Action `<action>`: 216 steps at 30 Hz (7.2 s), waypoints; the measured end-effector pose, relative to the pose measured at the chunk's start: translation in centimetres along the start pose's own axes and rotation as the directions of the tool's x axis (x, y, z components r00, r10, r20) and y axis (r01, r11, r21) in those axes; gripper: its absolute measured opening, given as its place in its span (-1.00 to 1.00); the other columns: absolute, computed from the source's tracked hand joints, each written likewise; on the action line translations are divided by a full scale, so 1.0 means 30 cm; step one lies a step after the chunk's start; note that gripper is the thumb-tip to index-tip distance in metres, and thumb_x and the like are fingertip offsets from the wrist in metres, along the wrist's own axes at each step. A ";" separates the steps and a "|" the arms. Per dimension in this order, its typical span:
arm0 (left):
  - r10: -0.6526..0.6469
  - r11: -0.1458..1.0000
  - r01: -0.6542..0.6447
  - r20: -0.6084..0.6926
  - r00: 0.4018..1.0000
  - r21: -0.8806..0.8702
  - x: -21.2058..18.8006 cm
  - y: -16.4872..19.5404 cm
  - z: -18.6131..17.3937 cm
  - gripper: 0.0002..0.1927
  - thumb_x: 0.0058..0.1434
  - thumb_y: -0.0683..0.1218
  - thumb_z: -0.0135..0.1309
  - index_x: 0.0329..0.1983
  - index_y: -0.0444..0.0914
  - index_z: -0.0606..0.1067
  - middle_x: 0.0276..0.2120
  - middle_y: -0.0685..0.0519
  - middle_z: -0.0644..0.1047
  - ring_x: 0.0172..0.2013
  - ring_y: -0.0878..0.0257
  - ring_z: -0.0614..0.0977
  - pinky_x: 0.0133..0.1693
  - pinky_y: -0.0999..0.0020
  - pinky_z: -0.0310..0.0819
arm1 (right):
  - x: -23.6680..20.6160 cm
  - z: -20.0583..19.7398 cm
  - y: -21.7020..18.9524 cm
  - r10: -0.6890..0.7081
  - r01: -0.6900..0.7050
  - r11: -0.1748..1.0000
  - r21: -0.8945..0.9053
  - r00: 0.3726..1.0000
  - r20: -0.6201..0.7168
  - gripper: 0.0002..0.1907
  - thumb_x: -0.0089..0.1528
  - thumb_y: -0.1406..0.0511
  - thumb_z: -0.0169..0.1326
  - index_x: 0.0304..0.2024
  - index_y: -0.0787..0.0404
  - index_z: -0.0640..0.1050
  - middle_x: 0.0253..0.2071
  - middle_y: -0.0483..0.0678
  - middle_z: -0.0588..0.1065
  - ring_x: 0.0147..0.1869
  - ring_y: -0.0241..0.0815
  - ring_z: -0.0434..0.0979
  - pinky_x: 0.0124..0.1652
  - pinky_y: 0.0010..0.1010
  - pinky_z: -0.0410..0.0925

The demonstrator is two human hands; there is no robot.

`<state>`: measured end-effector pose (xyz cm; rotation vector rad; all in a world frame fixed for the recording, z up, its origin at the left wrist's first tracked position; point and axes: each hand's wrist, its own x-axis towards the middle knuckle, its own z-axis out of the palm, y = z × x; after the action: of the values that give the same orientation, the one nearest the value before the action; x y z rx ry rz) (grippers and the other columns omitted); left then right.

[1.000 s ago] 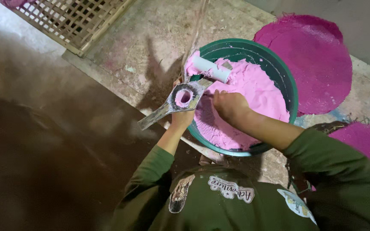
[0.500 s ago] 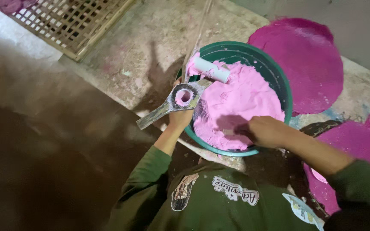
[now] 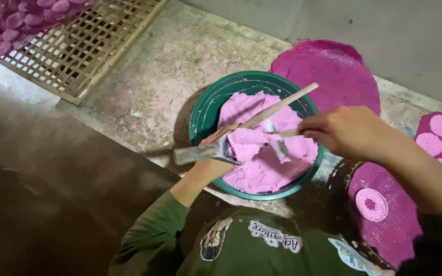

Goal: The person repeatedly scoops pink dough from a green bowl, loads it into a handheld extruder, and presses out small circular portions onto a pink mat. They use a metal ring to shape the extruded dough and continue the cycle throughout the clip.

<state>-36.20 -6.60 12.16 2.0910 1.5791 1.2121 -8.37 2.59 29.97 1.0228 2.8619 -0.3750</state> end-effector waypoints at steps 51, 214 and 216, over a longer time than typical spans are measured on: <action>-0.086 0.975 0.066 -0.086 0.993 -0.214 0.028 -0.086 0.057 -0.75 0.35 -0.02 -0.01 -0.01 -0.21 0.54 -0.11 -0.06 0.59 -0.09 -0.01 0.63 -0.01 0.17 0.53 | -0.058 0.037 -0.196 0.097 -0.120 0.985 -0.128 0.981 -0.168 -0.70 0.21 0.31 0.04 0.01 0.13 0.54 -0.31 0.03 0.56 -0.46 0.13 0.60 -0.52 -0.06 0.42; -0.006 0.997 0.060 0.684 0.729 -0.055 0.171 0.532 1.051 0.25 -0.08 0.08 0.41 0.55 -0.12 -0.12 0.39 -0.15 0.25 0.39 -0.15 0.16 0.32 -0.19 -0.01 | -1.381 1.121 0.143 0.948 0.400 0.068 0.914 0.258 -0.184 0.16 0.22 -0.48 -0.24 0.31 0.44 0.28 0.03 0.17 0.41 0.07 0.02 0.48 0.09 -0.02 0.39; -0.098 0.964 0.239 0.677 0.730 -0.118 0.235 0.486 1.112 0.05 0.05 -0.03 0.22 0.54 -0.11 -0.09 0.43 -0.09 0.20 0.39 -0.09 0.21 0.31 -0.07 0.10 | -1.374 1.109 0.128 0.948 0.399 0.072 0.914 0.258 -0.187 0.16 0.20 -0.47 -0.23 0.30 0.43 0.25 0.08 0.15 0.40 0.09 0.01 0.47 0.09 -0.01 0.38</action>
<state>-1.35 3.10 3.93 1.8814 1.2052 0.4298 25.72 -28.31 3.45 3.1444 1.9028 -2.7367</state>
